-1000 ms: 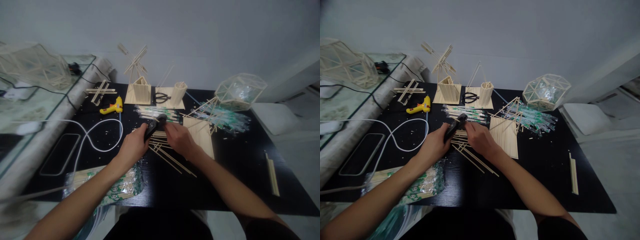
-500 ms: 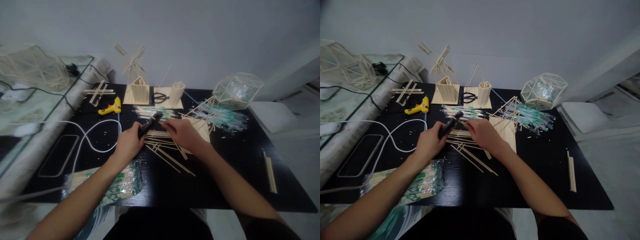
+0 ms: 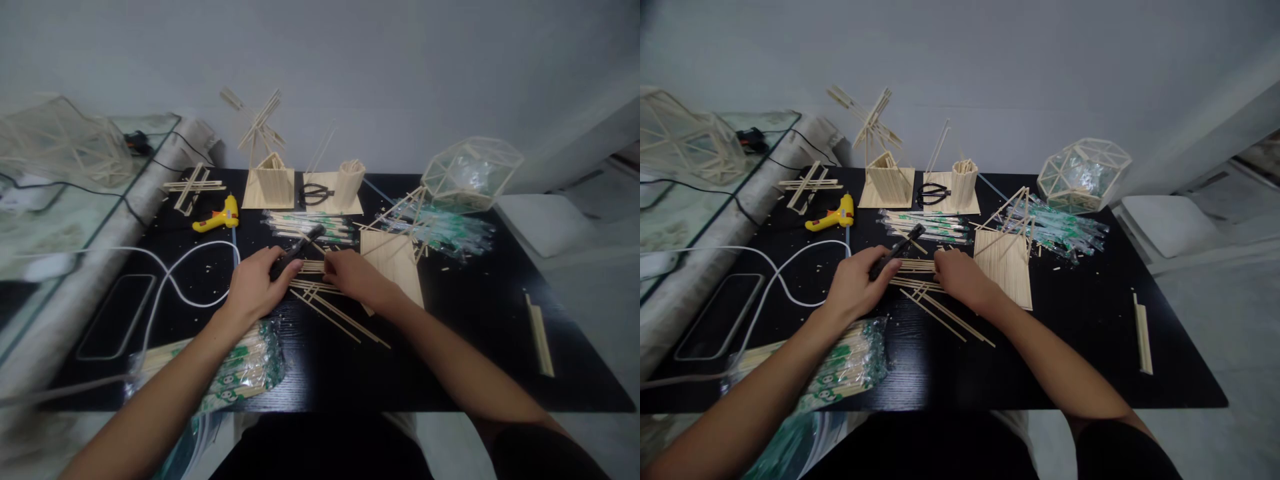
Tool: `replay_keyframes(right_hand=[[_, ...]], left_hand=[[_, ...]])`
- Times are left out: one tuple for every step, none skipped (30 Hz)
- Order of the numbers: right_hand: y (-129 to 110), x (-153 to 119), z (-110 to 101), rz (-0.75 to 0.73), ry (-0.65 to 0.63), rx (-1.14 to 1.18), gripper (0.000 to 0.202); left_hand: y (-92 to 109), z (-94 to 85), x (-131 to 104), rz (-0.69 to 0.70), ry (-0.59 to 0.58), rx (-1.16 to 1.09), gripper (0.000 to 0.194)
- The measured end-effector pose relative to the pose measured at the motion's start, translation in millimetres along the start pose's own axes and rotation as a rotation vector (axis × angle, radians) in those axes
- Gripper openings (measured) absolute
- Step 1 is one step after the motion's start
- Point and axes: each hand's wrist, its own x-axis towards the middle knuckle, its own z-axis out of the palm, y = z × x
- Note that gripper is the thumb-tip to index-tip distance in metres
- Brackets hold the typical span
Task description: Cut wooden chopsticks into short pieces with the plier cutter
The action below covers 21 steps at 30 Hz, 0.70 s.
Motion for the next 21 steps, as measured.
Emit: replay_keyframes(right_hand=[[0.6, -0.2, -3.0, -0.008, 0.008, 0.023, 0.004], [1.5, -0.3, -7.1, -0.017, 0.030, 0.057, 0.006], [2.6, -0.2, -12.0, -0.022, 0.059, 0.110, 0.008], [3.5, -0.2, -17.7, -0.016, 0.086, 0.191, 0.011], [4.3, -0.3, -23.8, -0.002, 0.112, 0.303, 0.014], [4.5, -0.9, -30.1, 0.019, 0.110, 0.451, 0.021], [4.4, -1.8, -36.0, 0.038, 0.090, 0.616, 0.028], [3.8, -3.2, -41.2, 0.044, 0.058, 0.767, 0.035], [2.8, -4.9, -45.1, 0.042, 0.017, 0.886, 0.040], [1.7, -6.7, -47.5, 0.035, -0.025, 0.970, 0.040], [0.5, -8.3, -48.5, 0.026, -0.063, 1.020, 0.036], [-0.6, -9.7, -48.2, 0.020, -0.095, 1.050, 0.029], [-1.4, -10.5, -46.7, 0.019, -0.116, 1.073, 0.020], [-1.9, -10.8, -44.7, 0.023, -0.130, 1.093, 0.012], [-2.1, -10.6, -42.3, 0.034, -0.138, 1.111, 0.008], [-2.0, -10.1, -40.1, 0.045, -0.142, 1.123, 0.007], [-1.6, -9.5, -38.3, 0.056, -0.143, 1.128, 0.008], [-1.1, -8.9, -37.0, 0.065, -0.147, 1.125, 0.009], [-0.5, -8.5, -36.3, 0.071, -0.153, 1.118, 0.010], [0.0, -8.4, -36.1, 0.067, -0.159, 1.111, 0.011], [0.5, -8.6, -36.5, 0.055, -0.162, 1.102, 0.011]], left_hand=[[0.3, -1.5, -0.1, 0.008, -0.022, -0.028, 0.049], [0.4, -2.7, -0.2, 0.012, -0.043, -0.044, 0.051], [0.6, -3.5, -0.1, 0.013, -0.062, -0.046, 0.053], [0.9, -4.0, 0.1, 0.010, -0.077, -0.038, 0.055], [1.3, -4.1, 0.3, 0.007, -0.092, -0.026, 0.056], [1.9, -4.0, 0.5, 0.006, -0.111, -0.015, 0.056], [2.8, -3.7, 0.6, 0.007, -0.132, -0.006, 0.057], [3.8, -3.3, 0.6, 0.010, -0.156, 0.001, 0.057], [5.1, -2.8, 0.5, 0.016, -0.179, 0.007, 0.058], [6.3, -2.3, 0.1, 0.025, -0.198, 0.014, 0.058], [7.6, -1.8, -0.4, 0.037, -0.213, 0.027, 0.058], [8.8, -1.2, -1.1, 0.047, -0.222, 0.046, 0.058], [9.7, -0.5, -1.8, 0.055, -0.228, 0.069, 0.058], [10.6, 0.2, -2.7, 0.060, -0.232, 0.094, 0.059], [11.2, 1.0, -3.4, 0.062, -0.238, 0.119, 0.060], [11.9, 1.7, -4.1, 0.061, -0.248, 0.139, 0.061], [12.4, 2.4, -4.8, 0.057, -0.258, 0.155, 0.062], [13.0, 3.0, -5.3, 0.051, -0.266, 0.168, 0.064], [13.6, 3.6, -5.7, 0.043, -0.272, 0.181, 0.065], [14.2, 4.1, -6.0, 0.037, -0.274, 0.195, 0.066], [14.8, 4.5, -6.2, 0.033, -0.270, 0.211, 0.067]])
